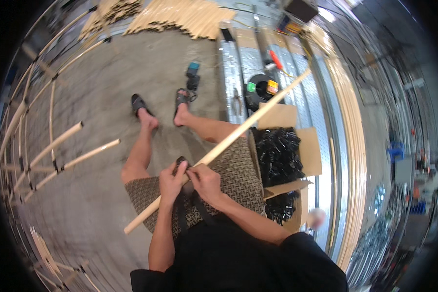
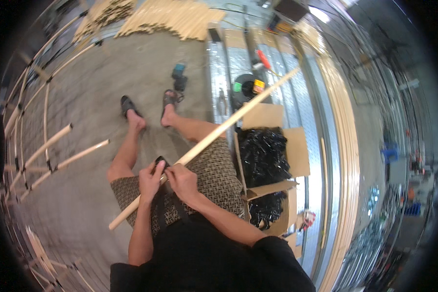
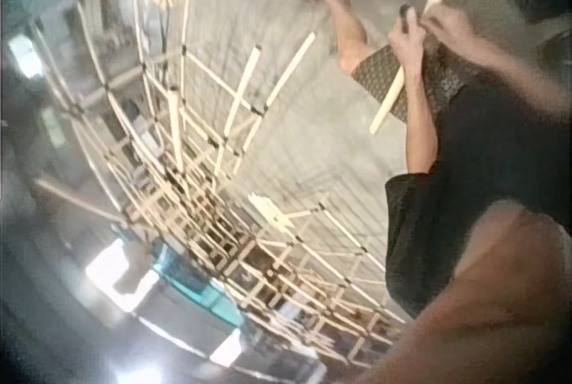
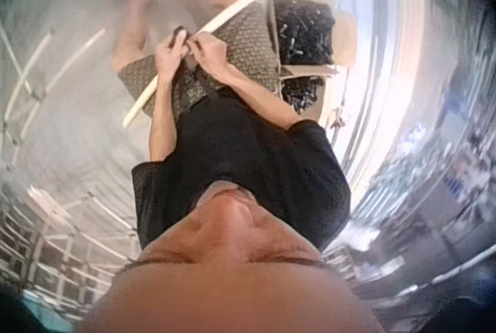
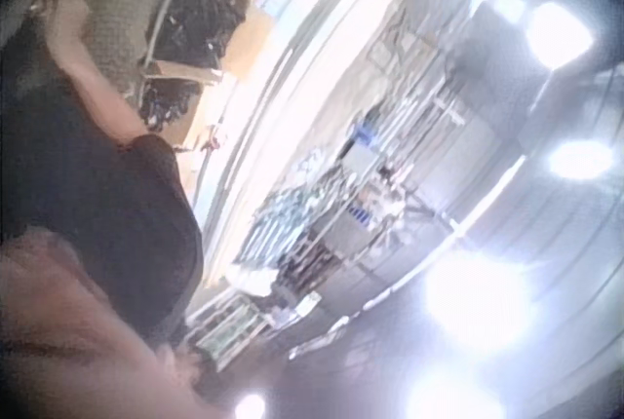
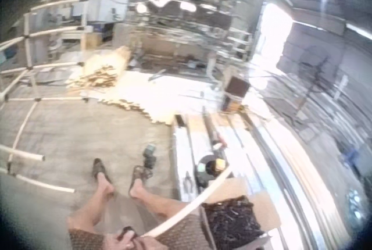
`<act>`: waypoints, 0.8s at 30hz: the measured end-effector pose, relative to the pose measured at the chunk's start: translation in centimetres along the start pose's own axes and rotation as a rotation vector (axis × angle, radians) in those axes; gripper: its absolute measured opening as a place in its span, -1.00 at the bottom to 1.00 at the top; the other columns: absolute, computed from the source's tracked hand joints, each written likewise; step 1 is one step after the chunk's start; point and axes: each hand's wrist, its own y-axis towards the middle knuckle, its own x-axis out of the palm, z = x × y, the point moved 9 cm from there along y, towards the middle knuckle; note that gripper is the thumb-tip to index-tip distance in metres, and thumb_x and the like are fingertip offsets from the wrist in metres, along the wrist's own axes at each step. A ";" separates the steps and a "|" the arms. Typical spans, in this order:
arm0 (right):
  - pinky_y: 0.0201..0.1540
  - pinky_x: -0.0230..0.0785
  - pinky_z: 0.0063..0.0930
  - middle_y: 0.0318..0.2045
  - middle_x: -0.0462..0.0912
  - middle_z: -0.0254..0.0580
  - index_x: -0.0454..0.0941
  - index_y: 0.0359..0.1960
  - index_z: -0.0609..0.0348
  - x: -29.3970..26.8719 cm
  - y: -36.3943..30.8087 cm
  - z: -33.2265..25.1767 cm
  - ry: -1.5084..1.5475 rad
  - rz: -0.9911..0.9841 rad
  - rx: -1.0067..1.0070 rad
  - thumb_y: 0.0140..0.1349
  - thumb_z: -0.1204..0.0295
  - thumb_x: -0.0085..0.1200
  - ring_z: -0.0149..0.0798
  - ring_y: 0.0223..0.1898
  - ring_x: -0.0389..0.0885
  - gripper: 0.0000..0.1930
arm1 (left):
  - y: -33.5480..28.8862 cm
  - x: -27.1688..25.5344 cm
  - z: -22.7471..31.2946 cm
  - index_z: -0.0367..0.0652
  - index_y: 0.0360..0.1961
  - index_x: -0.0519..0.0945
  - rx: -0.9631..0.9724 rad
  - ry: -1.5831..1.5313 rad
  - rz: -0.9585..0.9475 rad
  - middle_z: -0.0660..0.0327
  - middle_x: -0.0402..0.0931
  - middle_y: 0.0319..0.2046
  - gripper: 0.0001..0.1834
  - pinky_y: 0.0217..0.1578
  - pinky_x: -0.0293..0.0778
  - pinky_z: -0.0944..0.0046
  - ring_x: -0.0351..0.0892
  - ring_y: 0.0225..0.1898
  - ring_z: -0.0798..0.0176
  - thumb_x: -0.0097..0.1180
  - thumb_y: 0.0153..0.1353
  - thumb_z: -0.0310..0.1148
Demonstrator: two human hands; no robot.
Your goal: The person attaches plastic connectors to wooden poles and fits them into a large grid structure on the floor.
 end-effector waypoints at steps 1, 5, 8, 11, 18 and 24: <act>-0.35 0.53 -0.24 -0.41 0.66 -0.13 0.66 -0.29 0.20 -0.4 0.7 -1.5 -0.044 -0.040 -0.196 0.16 0.52 0.32 -0.06 -0.41 0.67 -0.88 | 0.0 -0.3 0.2 -0.37 -0.20 0.71 -0.018 0.042 -0.011 0.12 0.59 -0.58 -0.51 -0.39 0.45 0.24 0.51 -0.47 0.40 0.23 0.37 -0.02; -0.29 0.48 -0.26 -0.37 0.58 -0.17 0.62 -0.26 0.22 -0.8 1.7 -2.6 -0.140 -0.230 -0.524 0.15 0.50 0.24 -0.13 -0.33 0.64 -0.86 | 0.2 0.3 -0.3 -0.35 -0.19 0.70 0.022 -0.124 -0.041 0.24 0.60 -0.51 -0.58 -0.34 0.42 0.36 0.42 -0.39 0.51 0.22 0.40 -0.09; -0.25 0.45 -0.28 -0.37 0.53 -0.17 0.56 -0.27 0.20 -0.4 1.5 -2.4 -0.181 -0.301 -0.587 0.12 0.48 0.18 -0.14 -0.29 0.60 -0.86 | 0.1 0.5 -0.5 -0.36 -0.17 0.71 0.002 -0.146 -0.041 0.31 0.61 -0.45 -0.62 -0.31 0.41 0.41 0.42 -0.35 0.53 0.22 0.42 -0.15; -0.21 0.41 -0.25 -0.36 0.51 -0.17 0.52 -0.30 0.19 0.5 1.1 -1.9 -0.238 -0.279 -0.566 0.09 0.46 0.15 -0.12 -0.27 0.58 -0.85 | 0.4 0.5 -1.9 -0.39 -0.11 0.71 -0.046 -0.157 -0.064 0.36 0.59 -0.43 -0.64 -0.31 0.41 0.41 0.41 -0.34 0.54 0.23 0.42 -0.21; -0.31 0.38 -0.11 -0.42 0.53 -0.03 0.49 -0.35 0.20 0.4 -1.1 -0.3 -0.103 0.052 -0.029 0.27 0.43 0.19 0.09 -0.37 0.56 -0.85 | -0.3 0.6 -0.4 -0.36 -0.31 0.68 -0.022 -0.177 -0.024 0.42 0.50 -0.49 -0.66 -0.45 0.30 0.45 0.37 -0.43 0.55 0.20 0.45 -0.24; -0.25 0.50 -0.11 -0.37 0.62 -0.05 0.57 -0.30 0.21 -0.5 -1.0 1.7 0.155 -0.016 0.094 0.24 0.43 0.26 0.08 -0.31 0.66 -0.86 | -0.8 1.4 0.3 -0.28 -0.20 0.63 0.013 -0.257 -0.116 0.40 0.52 -0.44 -0.79 -0.45 0.30 0.49 0.39 -0.44 0.57 0.14 0.49 -0.32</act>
